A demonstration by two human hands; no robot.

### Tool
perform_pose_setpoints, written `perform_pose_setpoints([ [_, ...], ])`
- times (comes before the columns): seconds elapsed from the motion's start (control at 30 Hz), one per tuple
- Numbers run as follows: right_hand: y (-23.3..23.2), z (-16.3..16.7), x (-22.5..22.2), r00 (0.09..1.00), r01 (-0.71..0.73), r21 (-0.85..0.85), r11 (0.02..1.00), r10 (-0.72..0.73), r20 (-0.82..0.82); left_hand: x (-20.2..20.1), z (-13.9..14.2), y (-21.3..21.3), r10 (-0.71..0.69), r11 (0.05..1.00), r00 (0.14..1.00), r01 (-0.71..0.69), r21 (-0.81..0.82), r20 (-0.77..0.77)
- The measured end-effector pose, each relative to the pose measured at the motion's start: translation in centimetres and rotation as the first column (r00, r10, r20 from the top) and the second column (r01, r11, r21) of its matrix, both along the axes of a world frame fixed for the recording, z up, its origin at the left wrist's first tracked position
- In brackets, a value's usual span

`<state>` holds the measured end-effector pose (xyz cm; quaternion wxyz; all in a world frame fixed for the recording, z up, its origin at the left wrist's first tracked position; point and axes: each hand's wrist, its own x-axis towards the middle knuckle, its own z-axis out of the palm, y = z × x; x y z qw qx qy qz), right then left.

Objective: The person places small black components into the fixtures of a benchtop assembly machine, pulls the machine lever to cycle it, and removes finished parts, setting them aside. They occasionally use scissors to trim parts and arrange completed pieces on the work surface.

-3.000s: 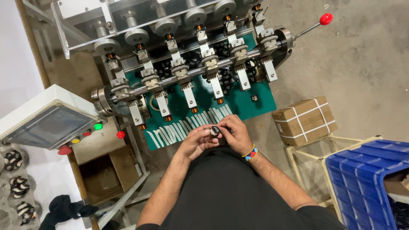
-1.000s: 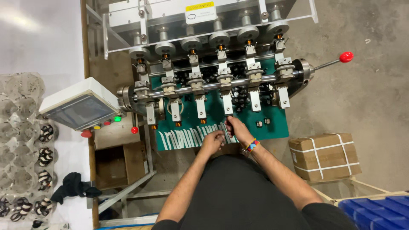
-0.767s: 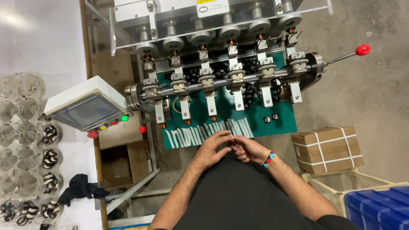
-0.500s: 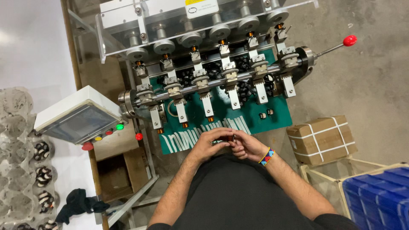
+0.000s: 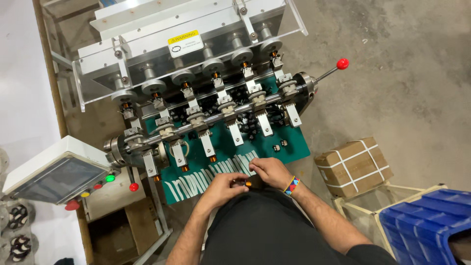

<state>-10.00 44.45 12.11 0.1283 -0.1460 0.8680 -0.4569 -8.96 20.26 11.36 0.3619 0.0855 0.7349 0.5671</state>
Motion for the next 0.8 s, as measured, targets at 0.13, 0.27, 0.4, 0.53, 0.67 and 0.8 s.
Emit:
perform_pose_setpoints([
  [0.13,0.6,2.5,-0.2,0.986,-0.137,-0.02,0.99,0.134,-0.102,-0.9,-0.9,3.4,0.385,0.911,0.921,-0.39,0.131,0.064],
  [0.27,0.8,3.9,0.8,0.992,-0.119,-0.133,0.984,0.124,0.024,-0.3,-3.1,6.2,0.492,0.619,0.788,-0.616,0.487,0.371],
  [0.4,1.7,4.3,0.4,0.983,-0.125,-0.184,0.975,0.147,0.113,0.7,-4.5,7.6,0.549,0.526,0.678,-0.735,0.429,0.489],
  [0.53,3.3,4.0,-0.6,0.964,-0.169,-0.131,0.977,0.192,0.183,1.4,-4.4,8.0,0.579,0.439,0.618,-0.786,0.435,0.531],
  [0.67,3.3,1.3,-0.8,0.925,-0.38,-0.022,0.925,0.38,-0.006,2.0,-4.9,9.0,0.591,0.397,0.586,-0.81,0.433,0.555],
  [0.8,2.7,-4.0,-1.5,0.903,-0.425,0.009,0.905,0.424,0.072,2.4,-6.8,9.4,0.769,0.414,0.545,-0.823,0.389,0.334],
])
